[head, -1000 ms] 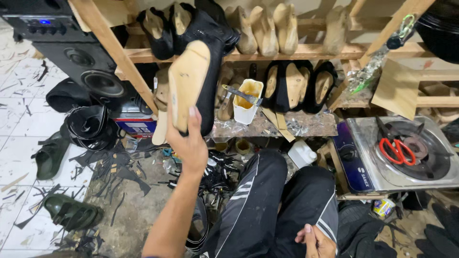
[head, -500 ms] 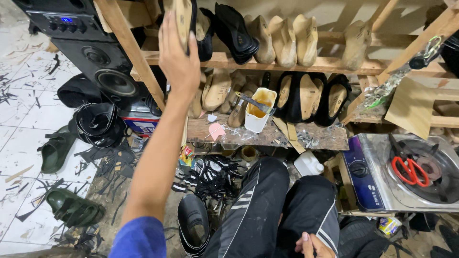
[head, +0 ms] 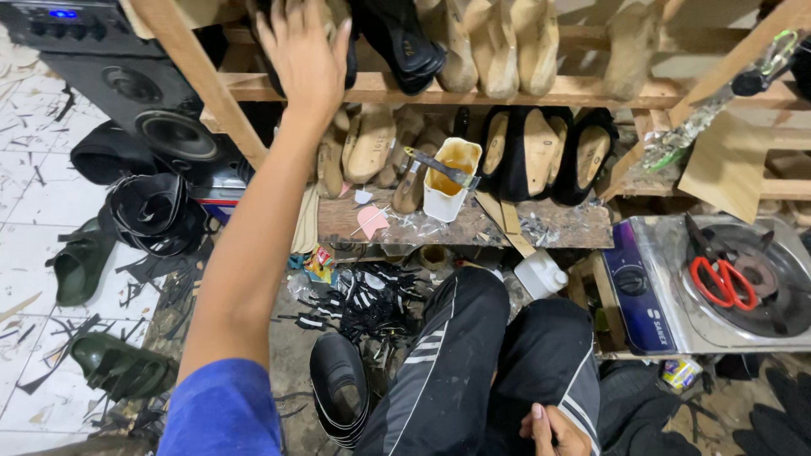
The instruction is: The person sits working a black shoe upper over a wooden last on their lap. They hammer the upper to shape it, trim excess material with scissors, pull and tuck the material with pincers, and finally work the last out of the shaped shoe.
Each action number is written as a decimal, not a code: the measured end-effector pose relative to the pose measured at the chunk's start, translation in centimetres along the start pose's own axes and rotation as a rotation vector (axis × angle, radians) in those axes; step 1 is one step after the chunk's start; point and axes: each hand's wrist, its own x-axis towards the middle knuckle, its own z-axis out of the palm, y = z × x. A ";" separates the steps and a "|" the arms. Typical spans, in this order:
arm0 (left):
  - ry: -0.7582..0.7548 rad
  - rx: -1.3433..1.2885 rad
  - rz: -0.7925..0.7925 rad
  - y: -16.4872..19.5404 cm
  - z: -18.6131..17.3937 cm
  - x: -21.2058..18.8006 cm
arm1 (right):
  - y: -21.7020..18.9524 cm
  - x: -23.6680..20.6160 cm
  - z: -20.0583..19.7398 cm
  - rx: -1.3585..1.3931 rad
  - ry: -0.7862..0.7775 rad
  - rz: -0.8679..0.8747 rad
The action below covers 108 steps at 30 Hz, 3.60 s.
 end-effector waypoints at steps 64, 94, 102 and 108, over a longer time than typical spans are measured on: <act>-0.497 -0.938 -0.868 10.5 -11.7 -30.4 | -7.3 2.8 -1.2 0.344 -0.350 0.232; -0.600 -0.952 -0.633 19.9 -10.5 -34.9 | -10.1 5.7 -5.1 -0.052 -0.040 -0.343; -0.554 -0.780 -0.757 13.9 -8.2 -34.9 | -12.5 8.6 -6.0 -0.336 -0.242 -0.286; -0.434 -0.891 -0.679 9.1 -7.6 -32.6 | -13.4 8.6 -5.2 -0.237 -0.205 -0.349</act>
